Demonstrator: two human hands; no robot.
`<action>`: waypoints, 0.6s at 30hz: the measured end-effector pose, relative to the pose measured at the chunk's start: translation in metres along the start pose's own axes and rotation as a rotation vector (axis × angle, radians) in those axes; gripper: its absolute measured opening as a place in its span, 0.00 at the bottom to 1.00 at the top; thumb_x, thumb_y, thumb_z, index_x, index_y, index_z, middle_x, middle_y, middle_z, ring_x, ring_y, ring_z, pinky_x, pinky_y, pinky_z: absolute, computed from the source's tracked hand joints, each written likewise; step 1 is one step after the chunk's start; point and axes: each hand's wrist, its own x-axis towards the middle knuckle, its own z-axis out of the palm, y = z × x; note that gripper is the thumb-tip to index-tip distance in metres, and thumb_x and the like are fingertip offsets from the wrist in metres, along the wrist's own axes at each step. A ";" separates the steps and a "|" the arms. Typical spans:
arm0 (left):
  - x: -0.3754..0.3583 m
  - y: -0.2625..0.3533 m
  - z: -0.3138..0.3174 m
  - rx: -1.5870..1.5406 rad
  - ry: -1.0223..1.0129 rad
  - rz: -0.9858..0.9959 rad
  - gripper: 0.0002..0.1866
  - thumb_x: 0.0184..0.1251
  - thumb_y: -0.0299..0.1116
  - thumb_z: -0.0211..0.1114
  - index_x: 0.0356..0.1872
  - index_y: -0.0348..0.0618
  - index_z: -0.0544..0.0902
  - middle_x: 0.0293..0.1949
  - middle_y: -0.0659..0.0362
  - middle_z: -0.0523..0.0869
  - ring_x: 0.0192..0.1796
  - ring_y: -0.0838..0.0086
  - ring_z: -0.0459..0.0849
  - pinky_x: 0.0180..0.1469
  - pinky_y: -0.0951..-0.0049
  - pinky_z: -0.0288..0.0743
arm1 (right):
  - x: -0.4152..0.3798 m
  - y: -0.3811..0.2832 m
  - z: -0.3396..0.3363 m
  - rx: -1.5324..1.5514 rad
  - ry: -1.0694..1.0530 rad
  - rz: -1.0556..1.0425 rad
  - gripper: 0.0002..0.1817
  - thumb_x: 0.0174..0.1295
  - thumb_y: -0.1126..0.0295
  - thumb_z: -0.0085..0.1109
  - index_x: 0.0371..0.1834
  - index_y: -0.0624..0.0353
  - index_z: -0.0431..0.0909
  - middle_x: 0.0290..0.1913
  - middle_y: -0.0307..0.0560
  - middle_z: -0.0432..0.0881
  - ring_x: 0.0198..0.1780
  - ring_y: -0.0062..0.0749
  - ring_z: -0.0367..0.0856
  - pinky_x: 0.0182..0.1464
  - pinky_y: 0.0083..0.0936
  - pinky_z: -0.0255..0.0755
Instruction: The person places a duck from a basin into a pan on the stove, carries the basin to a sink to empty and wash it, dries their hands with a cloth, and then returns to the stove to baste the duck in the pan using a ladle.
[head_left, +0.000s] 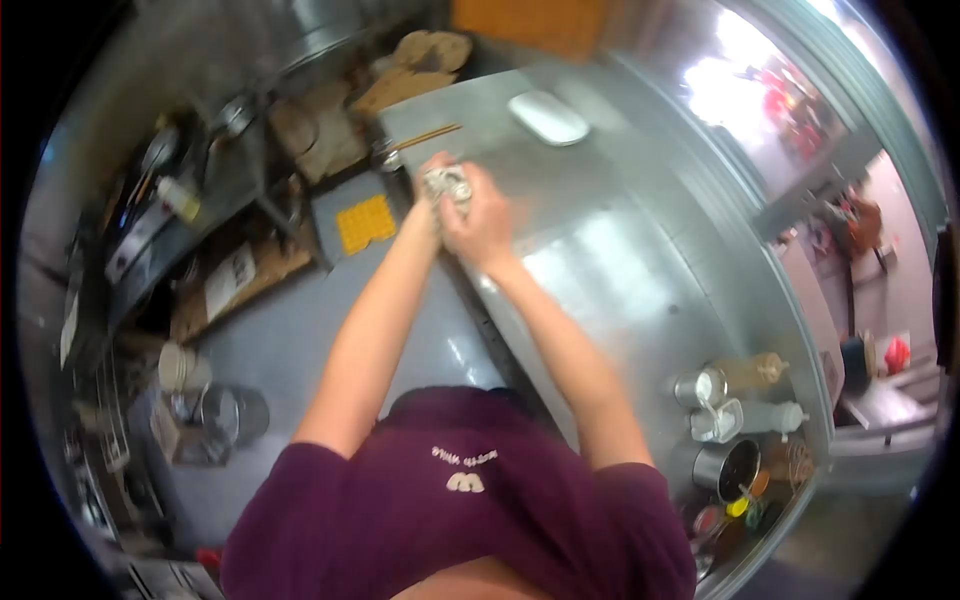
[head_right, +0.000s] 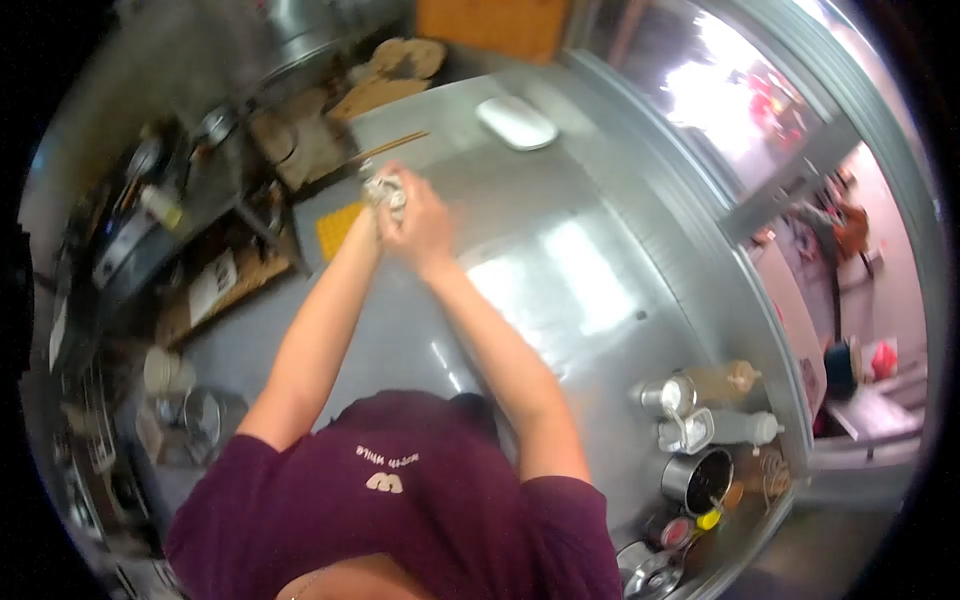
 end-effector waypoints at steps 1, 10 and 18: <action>-0.025 0.010 0.038 0.237 0.388 0.183 0.08 0.54 0.36 0.55 0.28 0.43 0.76 0.22 0.58 0.76 0.26 0.70 0.75 0.30 0.72 0.72 | -0.005 0.005 0.002 0.189 0.066 0.134 0.21 0.49 0.65 0.53 0.47 0.60 0.67 0.37 0.55 0.75 0.38 0.44 0.75 0.39 0.32 0.69; -0.050 0.111 0.136 -0.315 0.048 0.514 0.02 0.55 0.29 0.57 0.27 0.44 0.74 0.26 0.63 0.74 0.27 0.79 0.70 0.31 0.79 0.69 | -0.073 -0.023 0.003 1.572 -0.330 1.066 0.15 0.57 0.60 0.45 0.39 0.59 0.73 0.35 0.42 0.78 0.35 0.28 0.76 0.39 0.27 0.69; -0.052 0.066 0.117 -0.113 -0.083 0.331 0.10 0.59 0.31 0.51 0.39 0.42 0.76 0.28 0.65 0.77 0.26 0.79 0.70 0.34 0.77 0.67 | -0.062 0.086 -0.156 -0.210 -0.553 0.302 0.26 0.50 0.49 0.51 0.46 0.55 0.70 0.46 0.54 0.74 0.44 0.44 0.75 0.41 0.36 0.69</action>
